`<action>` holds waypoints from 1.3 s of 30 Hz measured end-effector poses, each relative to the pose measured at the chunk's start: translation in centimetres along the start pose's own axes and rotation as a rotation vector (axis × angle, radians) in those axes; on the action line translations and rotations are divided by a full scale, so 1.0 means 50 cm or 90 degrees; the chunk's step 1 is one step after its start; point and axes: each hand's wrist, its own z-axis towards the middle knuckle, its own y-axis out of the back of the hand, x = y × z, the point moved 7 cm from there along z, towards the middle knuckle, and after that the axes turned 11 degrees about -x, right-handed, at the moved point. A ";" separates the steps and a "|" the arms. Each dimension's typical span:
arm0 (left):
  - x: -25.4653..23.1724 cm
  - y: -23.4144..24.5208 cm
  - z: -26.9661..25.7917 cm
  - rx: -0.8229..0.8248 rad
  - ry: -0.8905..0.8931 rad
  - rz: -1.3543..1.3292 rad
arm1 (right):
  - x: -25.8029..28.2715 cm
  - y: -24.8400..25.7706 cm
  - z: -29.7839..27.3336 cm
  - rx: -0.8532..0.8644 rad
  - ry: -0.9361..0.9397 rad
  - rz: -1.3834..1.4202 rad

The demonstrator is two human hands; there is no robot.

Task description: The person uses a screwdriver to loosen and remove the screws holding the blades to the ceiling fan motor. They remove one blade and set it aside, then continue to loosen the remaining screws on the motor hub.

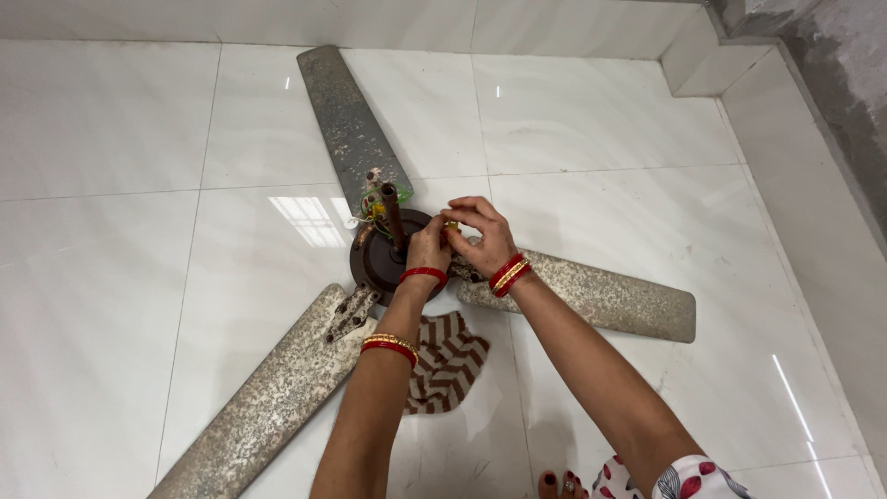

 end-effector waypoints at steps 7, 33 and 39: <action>0.004 -0.008 -0.003 0.020 0.019 -0.017 | -0.040 -0.014 -0.007 0.059 -0.196 -0.047; 0.065 0.017 -0.057 -0.104 0.029 -0.107 | -0.175 -0.094 -0.122 0.158 -0.202 -0.316; 0.069 0.027 -0.088 -0.102 0.046 -0.111 | -0.183 -0.092 -0.118 0.172 -0.236 -0.316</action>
